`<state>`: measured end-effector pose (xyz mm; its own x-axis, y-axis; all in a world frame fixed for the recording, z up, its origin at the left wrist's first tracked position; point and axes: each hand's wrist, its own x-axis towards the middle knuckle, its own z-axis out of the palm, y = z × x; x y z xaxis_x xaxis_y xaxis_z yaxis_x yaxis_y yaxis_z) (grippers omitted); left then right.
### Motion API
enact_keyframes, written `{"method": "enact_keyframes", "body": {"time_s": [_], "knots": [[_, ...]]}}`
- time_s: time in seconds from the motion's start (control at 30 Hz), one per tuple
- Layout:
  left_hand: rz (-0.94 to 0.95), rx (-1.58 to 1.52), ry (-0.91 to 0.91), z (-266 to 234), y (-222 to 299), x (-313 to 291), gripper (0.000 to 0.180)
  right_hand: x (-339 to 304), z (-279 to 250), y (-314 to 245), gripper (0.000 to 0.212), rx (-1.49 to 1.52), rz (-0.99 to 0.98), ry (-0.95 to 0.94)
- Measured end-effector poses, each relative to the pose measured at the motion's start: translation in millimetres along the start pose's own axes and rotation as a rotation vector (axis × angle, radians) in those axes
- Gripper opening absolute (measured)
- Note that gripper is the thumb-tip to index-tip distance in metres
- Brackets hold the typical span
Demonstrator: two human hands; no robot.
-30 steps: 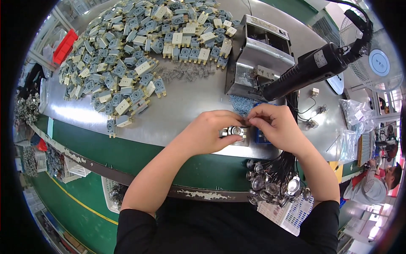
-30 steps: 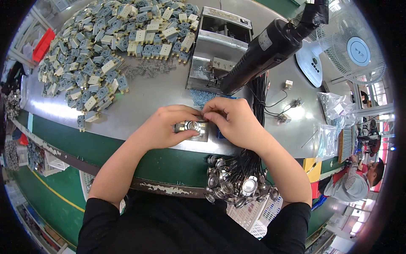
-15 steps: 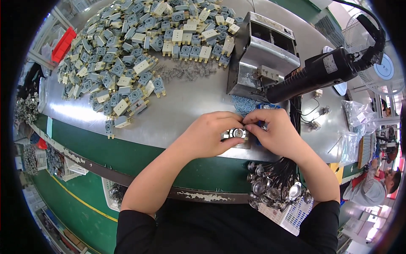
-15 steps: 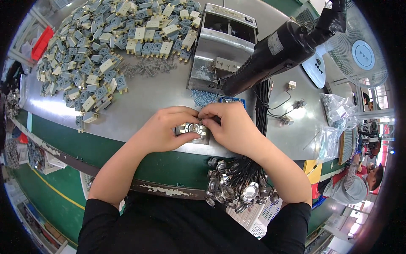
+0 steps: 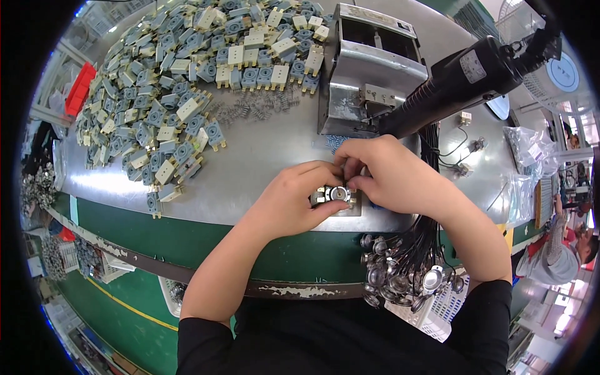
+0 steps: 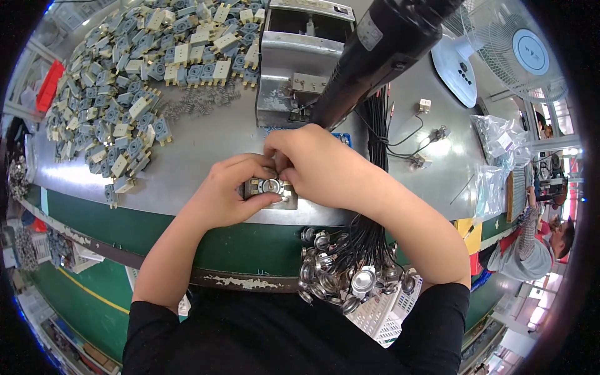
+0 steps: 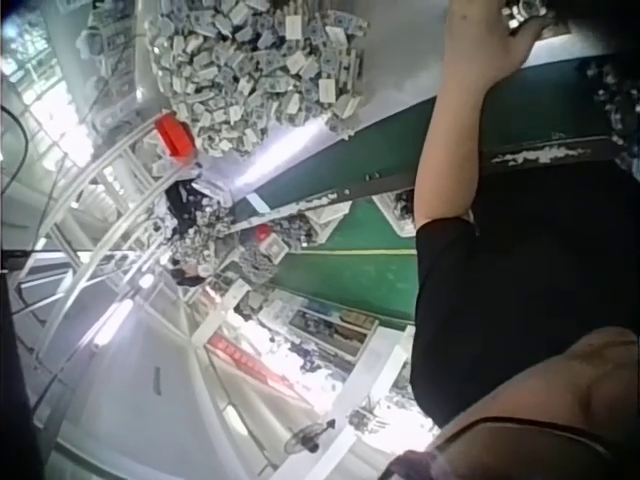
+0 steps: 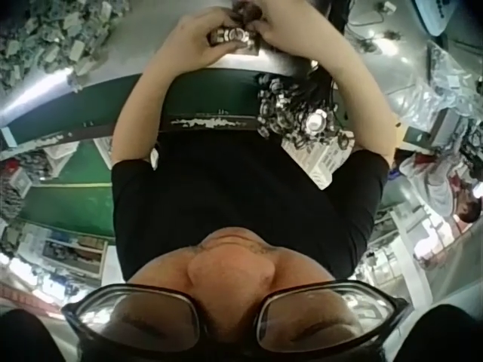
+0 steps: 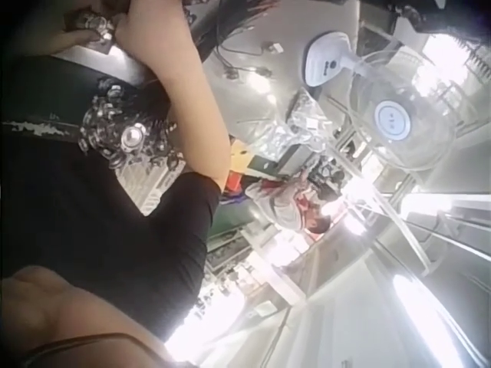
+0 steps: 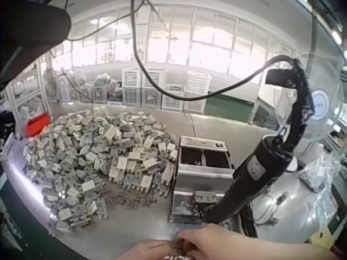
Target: Assembling small electronic components at a factory workbench using an electric screwdriver and connecting wires.
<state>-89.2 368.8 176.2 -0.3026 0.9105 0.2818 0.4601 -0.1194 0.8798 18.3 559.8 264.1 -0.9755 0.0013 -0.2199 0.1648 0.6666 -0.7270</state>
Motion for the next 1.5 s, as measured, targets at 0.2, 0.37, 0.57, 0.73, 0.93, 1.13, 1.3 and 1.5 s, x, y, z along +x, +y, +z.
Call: {"method": "enact_keyframes", "body": {"time_s": [0.2,0.37,0.57,0.73,0.93,1.13,1.3,1.5], "knots": [[0.009,0.010,0.007,0.9,-3.1,-2.0,0.034,-9.1,10.2,-2.5,0.028,-0.027,-0.015,0.034],[-0.031,0.010,-0.004,1.2,3.4,0.7,0.033,-21.9,25.9,15.1,0.026,-0.091,-0.205,0.250],[0.006,-0.029,-0.010,2.5,1.4,3.5,0.036,-28.7,27.5,10.4,0.031,-0.309,-0.110,0.370],[0.028,-0.031,-0.034,-0.9,-1.9,2.9,0.029,-56.7,5.6,6.1,0.042,-0.399,-0.503,0.578],[0.014,-0.034,-0.048,-2.5,-1.2,4.8,0.031,-9.4,-29.0,-6.3,0.089,0.647,-0.408,0.870],[0.024,-0.061,-0.064,-0.2,1.6,9.1,0.031,2.9,-42.4,12.7,0.099,0.550,-0.438,0.534],[0.003,-0.044,-0.056,-1.0,2.8,4.7,0.029,21.4,-49.6,-4.4,0.107,0.692,-0.449,0.803],[0.025,-0.023,-0.055,-2.6,1.1,7.0,0.027,37.3,-59.1,-4.9,0.108,0.742,-0.462,0.970]]}}
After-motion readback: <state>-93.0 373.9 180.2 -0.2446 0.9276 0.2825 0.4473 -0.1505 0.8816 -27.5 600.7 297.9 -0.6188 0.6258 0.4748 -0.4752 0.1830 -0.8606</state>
